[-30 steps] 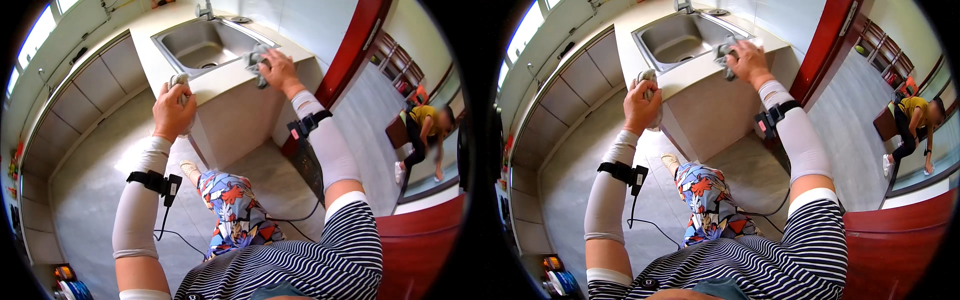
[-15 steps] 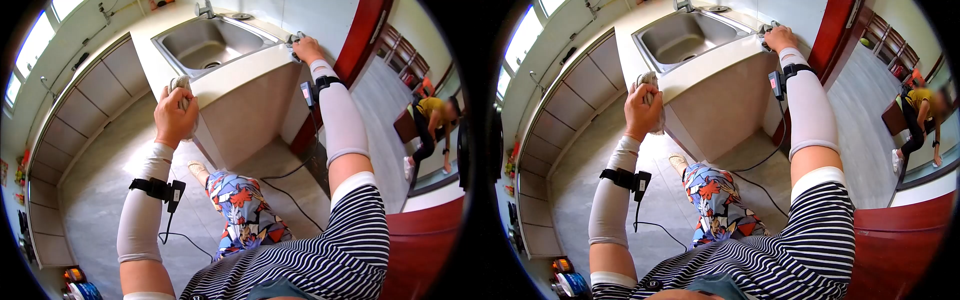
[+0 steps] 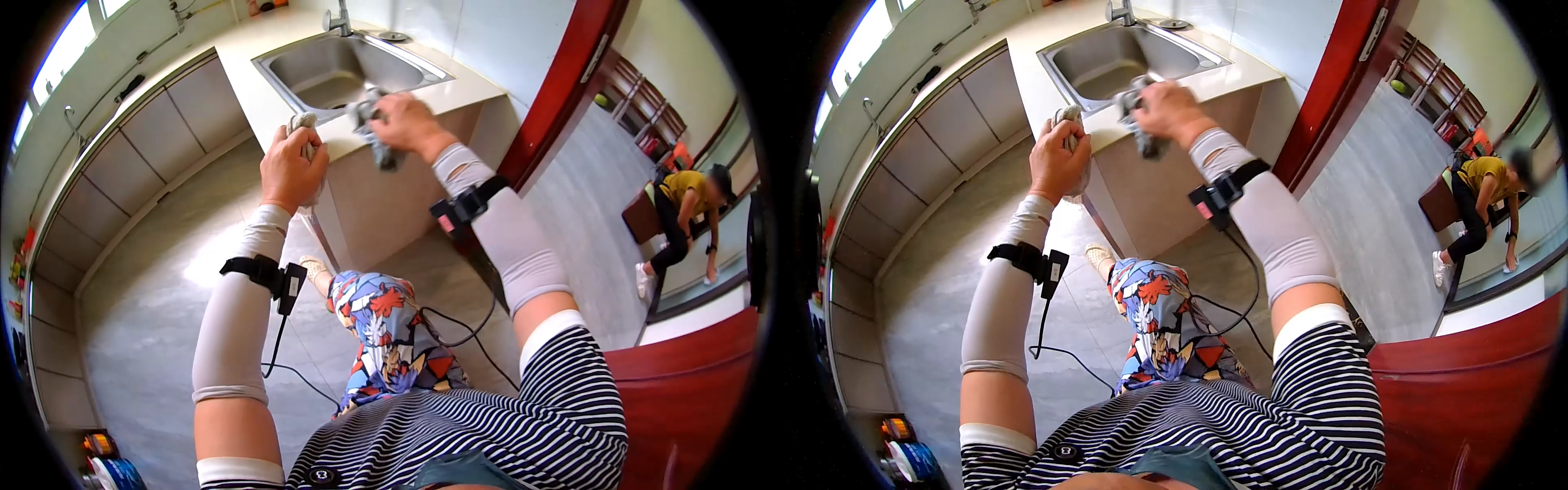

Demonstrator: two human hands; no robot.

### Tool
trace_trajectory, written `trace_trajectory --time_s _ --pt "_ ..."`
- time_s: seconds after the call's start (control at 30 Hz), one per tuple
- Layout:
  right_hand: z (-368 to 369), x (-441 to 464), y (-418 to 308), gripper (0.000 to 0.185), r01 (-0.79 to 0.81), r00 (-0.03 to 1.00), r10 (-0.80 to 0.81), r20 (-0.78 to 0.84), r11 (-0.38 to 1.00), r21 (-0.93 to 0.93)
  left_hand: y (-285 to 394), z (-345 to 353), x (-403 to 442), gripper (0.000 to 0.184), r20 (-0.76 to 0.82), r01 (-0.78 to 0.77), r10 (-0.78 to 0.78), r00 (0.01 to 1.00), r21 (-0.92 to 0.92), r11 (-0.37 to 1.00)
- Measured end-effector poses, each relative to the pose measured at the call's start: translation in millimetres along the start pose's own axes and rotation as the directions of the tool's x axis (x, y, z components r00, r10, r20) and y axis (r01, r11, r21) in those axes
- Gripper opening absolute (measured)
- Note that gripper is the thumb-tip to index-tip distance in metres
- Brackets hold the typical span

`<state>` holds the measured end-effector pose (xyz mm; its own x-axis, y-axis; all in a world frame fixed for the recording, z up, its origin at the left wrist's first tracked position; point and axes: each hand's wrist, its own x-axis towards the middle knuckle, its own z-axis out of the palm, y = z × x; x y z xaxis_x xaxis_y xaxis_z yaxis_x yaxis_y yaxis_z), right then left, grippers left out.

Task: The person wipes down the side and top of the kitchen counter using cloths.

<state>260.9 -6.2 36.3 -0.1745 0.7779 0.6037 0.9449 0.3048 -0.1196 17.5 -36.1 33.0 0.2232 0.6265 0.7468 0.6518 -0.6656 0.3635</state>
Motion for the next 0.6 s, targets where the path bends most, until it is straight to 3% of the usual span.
trace_trajectory --time_s 0.07,0.13,0.37,0.6 --pt "11 -3 -31 0.034 0.141 0.990 -0.138 -0.037 0.983 0.116 1 -1 0 0.013 0.014 0.021 -0.021 1.000 0.018 1.000" --pt "0 -9 -59 0.034 0.182 0.983 -0.180 -0.023 0.967 0.179 2 -3 1 0.015 0.029 0.036 -0.037 0.999 0.037 0.999" --pt "-16 -23 -75 0.036 0.132 0.989 -0.137 0.057 0.987 0.092 2 -5 2 0.017 0.055 0.045 -0.048 0.997 0.055 0.997" --pt "-12 -43 -49 0.035 0.198 0.976 -0.179 -0.127 0.967 0.163 3 -5 2 0.016 0.069 0.044 -0.047 0.996 0.057 0.997"
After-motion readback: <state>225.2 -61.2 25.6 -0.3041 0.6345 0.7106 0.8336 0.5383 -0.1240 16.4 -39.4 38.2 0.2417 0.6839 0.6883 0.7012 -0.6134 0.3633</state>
